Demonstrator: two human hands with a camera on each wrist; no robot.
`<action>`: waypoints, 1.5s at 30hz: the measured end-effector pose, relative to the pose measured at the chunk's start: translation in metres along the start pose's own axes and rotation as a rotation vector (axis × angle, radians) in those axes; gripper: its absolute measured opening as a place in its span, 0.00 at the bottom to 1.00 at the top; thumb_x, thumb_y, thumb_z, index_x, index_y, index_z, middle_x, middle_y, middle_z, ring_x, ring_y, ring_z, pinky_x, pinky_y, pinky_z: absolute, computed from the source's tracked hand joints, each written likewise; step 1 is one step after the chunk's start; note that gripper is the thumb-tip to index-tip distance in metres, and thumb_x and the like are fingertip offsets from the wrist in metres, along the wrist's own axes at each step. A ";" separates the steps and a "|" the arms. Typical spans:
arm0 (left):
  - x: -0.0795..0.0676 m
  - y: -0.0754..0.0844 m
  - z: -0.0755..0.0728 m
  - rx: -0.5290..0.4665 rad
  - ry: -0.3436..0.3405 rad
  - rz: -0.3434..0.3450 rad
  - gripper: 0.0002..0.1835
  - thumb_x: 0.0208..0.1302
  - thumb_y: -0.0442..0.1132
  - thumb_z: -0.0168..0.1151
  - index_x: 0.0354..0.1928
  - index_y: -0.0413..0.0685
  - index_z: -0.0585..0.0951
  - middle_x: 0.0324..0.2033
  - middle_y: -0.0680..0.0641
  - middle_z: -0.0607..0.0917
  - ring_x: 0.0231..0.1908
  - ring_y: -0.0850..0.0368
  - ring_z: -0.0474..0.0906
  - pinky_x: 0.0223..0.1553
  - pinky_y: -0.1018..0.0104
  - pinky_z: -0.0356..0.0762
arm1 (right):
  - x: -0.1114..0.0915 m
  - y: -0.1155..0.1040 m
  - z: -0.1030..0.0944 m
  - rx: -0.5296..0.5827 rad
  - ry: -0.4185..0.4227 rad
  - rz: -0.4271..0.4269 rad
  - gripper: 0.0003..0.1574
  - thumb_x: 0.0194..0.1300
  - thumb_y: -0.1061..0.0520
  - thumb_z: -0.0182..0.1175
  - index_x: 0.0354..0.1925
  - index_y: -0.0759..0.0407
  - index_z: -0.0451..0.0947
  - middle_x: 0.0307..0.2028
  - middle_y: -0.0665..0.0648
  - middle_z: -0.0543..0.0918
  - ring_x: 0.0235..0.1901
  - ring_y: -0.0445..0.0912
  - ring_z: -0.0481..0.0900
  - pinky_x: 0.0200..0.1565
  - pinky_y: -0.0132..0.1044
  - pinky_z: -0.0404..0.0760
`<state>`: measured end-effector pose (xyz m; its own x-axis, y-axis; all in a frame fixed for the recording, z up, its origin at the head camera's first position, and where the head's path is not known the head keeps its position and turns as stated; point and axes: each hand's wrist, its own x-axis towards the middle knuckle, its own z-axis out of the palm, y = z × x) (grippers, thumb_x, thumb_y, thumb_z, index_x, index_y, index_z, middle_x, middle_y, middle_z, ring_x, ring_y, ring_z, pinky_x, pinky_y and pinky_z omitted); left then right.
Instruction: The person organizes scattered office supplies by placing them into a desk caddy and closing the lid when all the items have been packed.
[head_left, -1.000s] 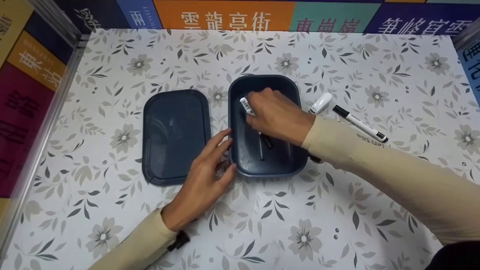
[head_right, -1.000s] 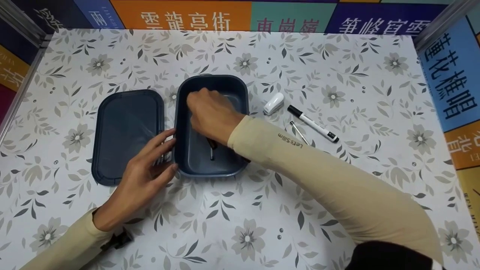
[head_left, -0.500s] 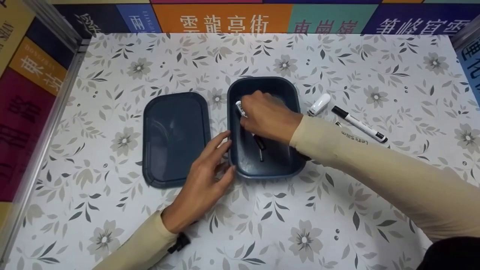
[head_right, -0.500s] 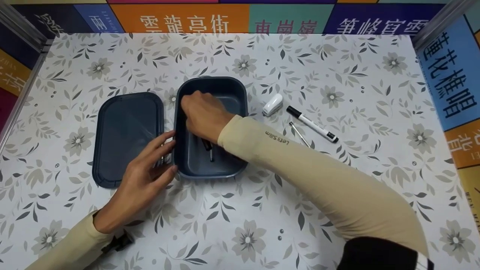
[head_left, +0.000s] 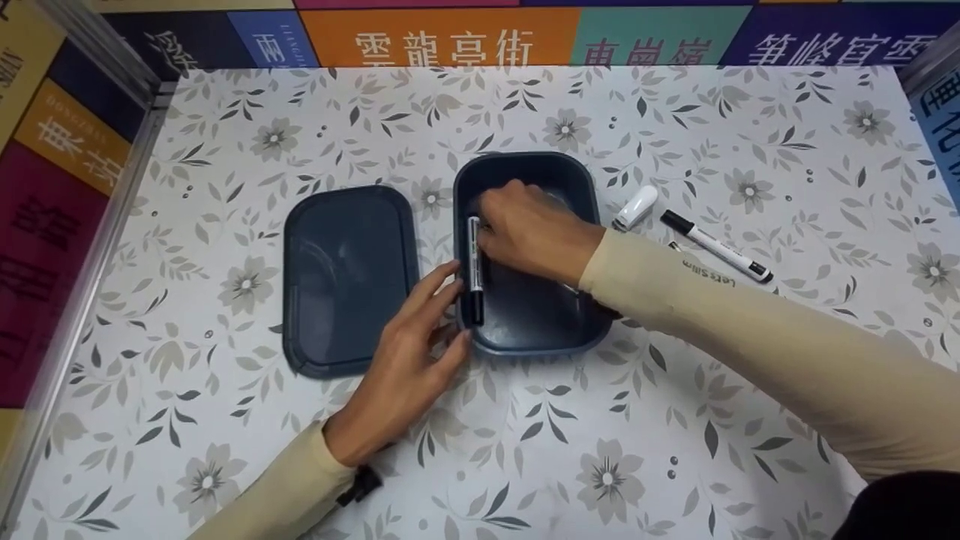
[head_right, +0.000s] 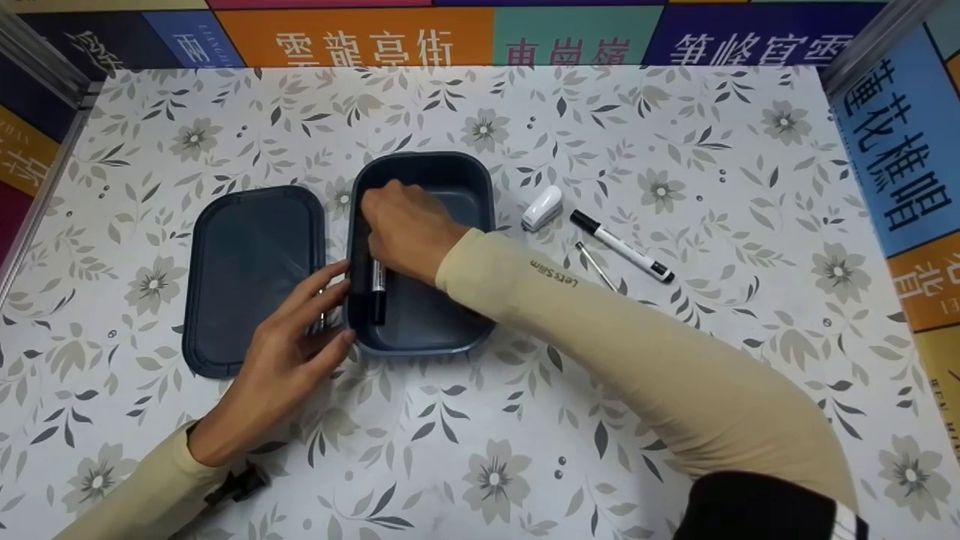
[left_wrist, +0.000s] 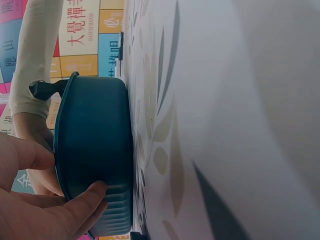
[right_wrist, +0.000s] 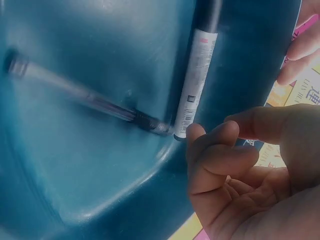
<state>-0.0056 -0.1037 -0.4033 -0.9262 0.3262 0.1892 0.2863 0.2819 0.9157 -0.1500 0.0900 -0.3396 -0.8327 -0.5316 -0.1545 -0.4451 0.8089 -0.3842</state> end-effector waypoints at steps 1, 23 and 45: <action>0.000 0.000 0.000 0.001 0.000 -0.002 0.33 0.78 0.27 0.63 0.81 0.35 0.69 0.85 0.45 0.61 0.68 0.46 0.81 0.61 0.57 0.87 | -0.001 0.001 -0.001 0.004 0.004 -0.007 0.13 0.74 0.57 0.61 0.29 0.55 0.79 0.25 0.56 0.82 0.23 0.52 0.82 0.23 0.46 0.79; 0.000 0.001 -0.001 0.023 0.000 -0.020 0.33 0.78 0.29 0.63 0.81 0.33 0.69 0.85 0.46 0.62 0.70 0.46 0.80 0.61 0.57 0.87 | -0.038 0.030 -0.027 0.045 0.119 -0.013 0.10 0.74 0.60 0.61 0.39 0.66 0.84 0.29 0.58 0.82 0.25 0.50 0.78 0.27 0.43 0.77; 0.000 -0.002 0.000 0.062 0.014 -0.005 0.32 0.78 0.29 0.65 0.79 0.30 0.70 0.84 0.44 0.64 0.73 0.50 0.76 0.60 0.61 0.88 | -0.083 0.062 -0.024 0.112 0.220 0.039 0.12 0.76 0.59 0.61 0.46 0.67 0.88 0.32 0.60 0.90 0.30 0.51 0.85 0.31 0.44 0.80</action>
<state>-0.0066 -0.1042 -0.4047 -0.9310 0.3117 0.1898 0.2956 0.3395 0.8929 -0.1161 0.1902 -0.3288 -0.9056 -0.4233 0.0265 -0.3825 0.7881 -0.4823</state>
